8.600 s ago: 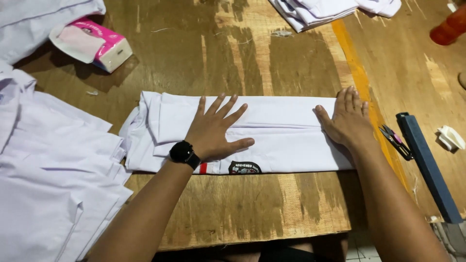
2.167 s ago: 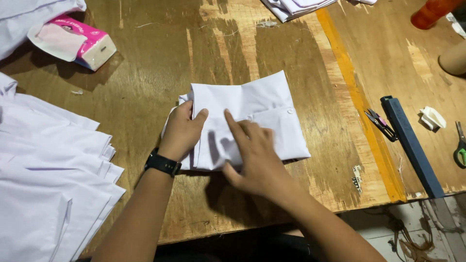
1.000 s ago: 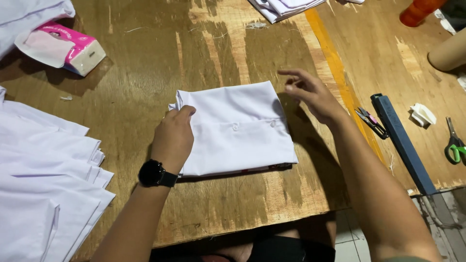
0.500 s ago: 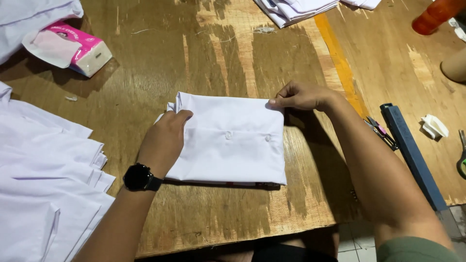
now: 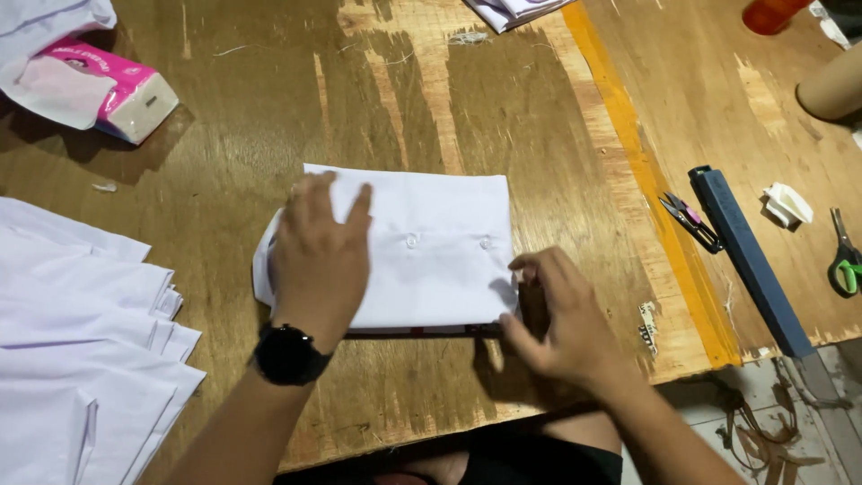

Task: Neatly folding a white collared school uniform shirt on a wooden workbench in a factory setting.

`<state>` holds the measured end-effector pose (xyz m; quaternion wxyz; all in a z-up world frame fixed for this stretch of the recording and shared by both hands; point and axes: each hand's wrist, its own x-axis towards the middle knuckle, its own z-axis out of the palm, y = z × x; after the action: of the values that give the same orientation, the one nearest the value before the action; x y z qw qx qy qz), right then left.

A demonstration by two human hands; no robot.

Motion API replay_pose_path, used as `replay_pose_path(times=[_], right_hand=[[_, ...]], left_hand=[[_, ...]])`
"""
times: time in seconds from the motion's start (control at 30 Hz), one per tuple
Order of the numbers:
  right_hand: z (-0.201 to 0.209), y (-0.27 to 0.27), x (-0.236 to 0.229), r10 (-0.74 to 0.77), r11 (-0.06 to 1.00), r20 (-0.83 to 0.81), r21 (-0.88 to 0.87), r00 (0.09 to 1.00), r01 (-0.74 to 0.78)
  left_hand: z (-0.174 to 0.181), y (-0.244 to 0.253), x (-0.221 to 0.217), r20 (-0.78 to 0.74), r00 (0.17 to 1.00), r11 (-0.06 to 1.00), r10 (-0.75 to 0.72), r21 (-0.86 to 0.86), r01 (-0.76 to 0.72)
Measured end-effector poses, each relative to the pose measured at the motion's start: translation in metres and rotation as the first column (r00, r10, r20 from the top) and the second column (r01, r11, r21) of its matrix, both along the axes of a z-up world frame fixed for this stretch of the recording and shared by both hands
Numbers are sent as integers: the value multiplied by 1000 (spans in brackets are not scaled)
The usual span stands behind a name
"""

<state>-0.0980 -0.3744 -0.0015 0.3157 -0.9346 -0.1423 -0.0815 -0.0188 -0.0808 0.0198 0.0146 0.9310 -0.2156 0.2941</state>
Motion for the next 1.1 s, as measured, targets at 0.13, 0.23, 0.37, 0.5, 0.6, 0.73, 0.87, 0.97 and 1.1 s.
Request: replay_pose_path(times=[0.13,0.23,0.37,0.5,0.6,0.73,0.87,0.97,1.1], right_hand=[[-29,29,-32,-194,959,298,-142,935,245],[-16,45,-36,-112,979,254,-140,961,151],[-24,43,-36,-172,975,321,-82,931,209],[-29,40,-38,-211,972,264,-47,941,232],[-16,52,-43,-182,977,426,-27,886,214],[-33,41,-53,-190,978,434,1,881,210],[-31,34,-56,-83,983,343,-127,936,133],[-21,23,-52,-98,985,198,-123,975,124],[1,27,-32,-180,979,209,-54,961,195]], left_hand=[[-17,-68,3,-233,902,929,-364,-154,336],[-46,-98,13,-273,882,923,-384,-128,362],[-54,-101,10,-367,851,927,-376,-164,338],[-54,-101,12,-436,829,936,-351,-200,291],[-53,-99,15,-445,829,940,-340,-187,285],[-49,-99,14,-474,812,941,-340,-181,288],[-51,-96,14,-479,806,936,-348,-122,332],[-47,-89,16,-499,772,915,-393,-130,382],[-27,-66,8,-443,841,950,-309,-105,293]])
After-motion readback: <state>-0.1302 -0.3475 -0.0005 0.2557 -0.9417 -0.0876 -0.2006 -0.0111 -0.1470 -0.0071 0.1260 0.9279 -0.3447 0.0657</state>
